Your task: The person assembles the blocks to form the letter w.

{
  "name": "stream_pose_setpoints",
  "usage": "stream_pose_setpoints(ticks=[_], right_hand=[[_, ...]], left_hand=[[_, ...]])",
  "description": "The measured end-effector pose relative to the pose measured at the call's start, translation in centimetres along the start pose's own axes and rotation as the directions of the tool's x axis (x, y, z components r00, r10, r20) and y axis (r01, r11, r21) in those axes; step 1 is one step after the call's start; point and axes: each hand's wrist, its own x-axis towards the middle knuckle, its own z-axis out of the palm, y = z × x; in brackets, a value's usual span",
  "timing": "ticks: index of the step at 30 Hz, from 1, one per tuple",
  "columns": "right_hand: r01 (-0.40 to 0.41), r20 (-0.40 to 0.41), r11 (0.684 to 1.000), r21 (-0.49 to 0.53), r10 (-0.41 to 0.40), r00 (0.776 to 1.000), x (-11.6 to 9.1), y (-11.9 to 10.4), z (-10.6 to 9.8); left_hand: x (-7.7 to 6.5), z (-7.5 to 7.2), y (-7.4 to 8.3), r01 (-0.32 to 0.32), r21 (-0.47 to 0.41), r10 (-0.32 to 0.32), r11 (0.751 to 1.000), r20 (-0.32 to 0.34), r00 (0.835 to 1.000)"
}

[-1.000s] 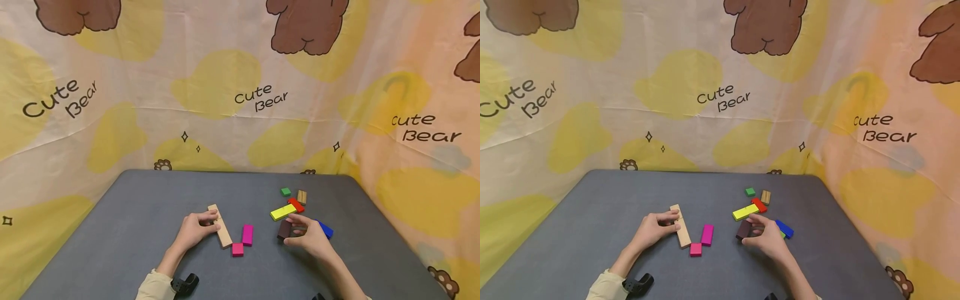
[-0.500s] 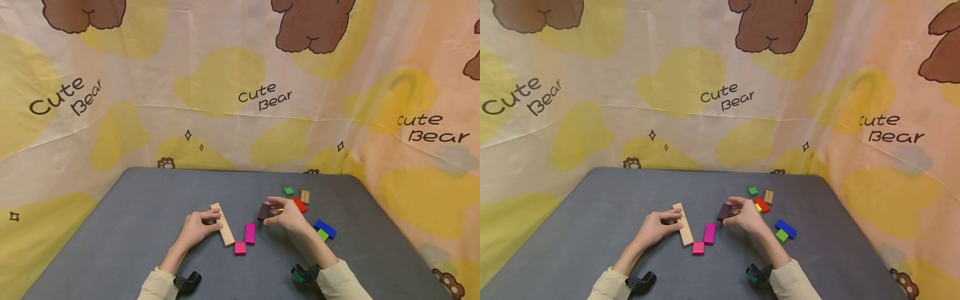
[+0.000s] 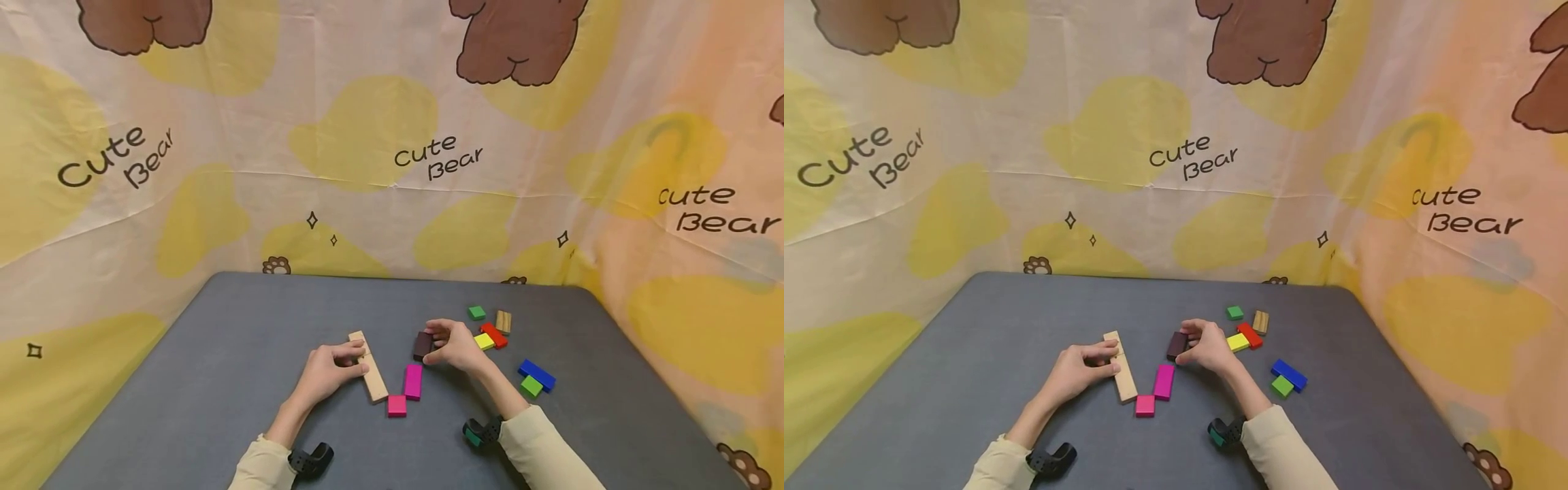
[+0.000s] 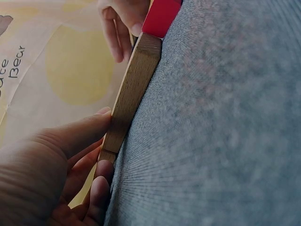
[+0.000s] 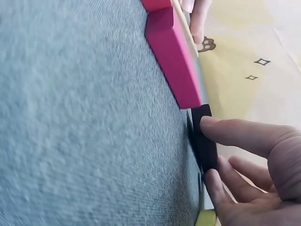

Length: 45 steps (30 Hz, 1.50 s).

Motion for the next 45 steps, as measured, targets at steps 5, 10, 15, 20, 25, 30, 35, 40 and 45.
stream_pose_setpoints(ticks=[5, 10, 15, 20, 25, 30, 35, 40, 45], right_hand=[[0.012, 0.037, 1.000, 0.010, -0.012, 0.999, 0.1, 0.5, -0.7], [0.053, 0.087, 0.998, 0.029, -0.055, 0.995, 0.4, 0.9, -1.0], [0.069, 0.119, 0.996, 0.061, -0.076, 0.990, 0.7, 1.3, -0.9], [0.066, 0.104, 0.996, 0.067, -0.073, 0.992, 0.9, 1.6, -0.7], [0.071, 0.091, 0.995, 0.070, -0.077, 0.993, 0.9, 1.6, -0.5], [0.069, 0.100, 0.996, 0.063, -0.075, 0.992, 0.7, 1.3, -0.5], [0.062, 0.127, 0.996, 0.071, -0.071, 0.989, -0.1, -0.3, -0.6], [0.057, 0.155, 0.996, 0.067, -0.067, 0.986, -0.5, -1.4, -0.7], [0.057, 0.135, 0.997, 0.053, -0.064, 0.989, 0.2, 0.0, -0.4]], left_hand=[[0.0, 0.1, 0.0, -0.009, -0.007, 0.009, 1.000, 0.006, 1.000], [0.0, 0.0, 0.0, -0.015, 0.004, 0.015, 1.000, 0.004, 1.000], [0.0, 0.0, 0.0, -0.005, 0.008, 0.005, 1.000, 0.006, 1.000], [0.0, 0.1, -0.1, 0.003, 0.007, -0.003, 1.000, 0.000, 1.000], [0.0, 0.2, -0.1, 0.015, 0.006, -0.015, 1.000, -0.002, 1.000], [-0.1, 0.2, 0.0, 0.006, 0.012, -0.006, 1.000, -0.004, 1.000], [-0.1, 0.1, 0.0, -0.006, 0.003, 0.006, 1.000, -0.003, 1.000], [-0.1, 0.1, 0.0, -0.003, -0.002, 0.003, 1.000, 0.000, 1.000], [0.0, 0.1, 0.0, -0.002, -0.001, 0.002, 1.000, 0.000, 1.000]])
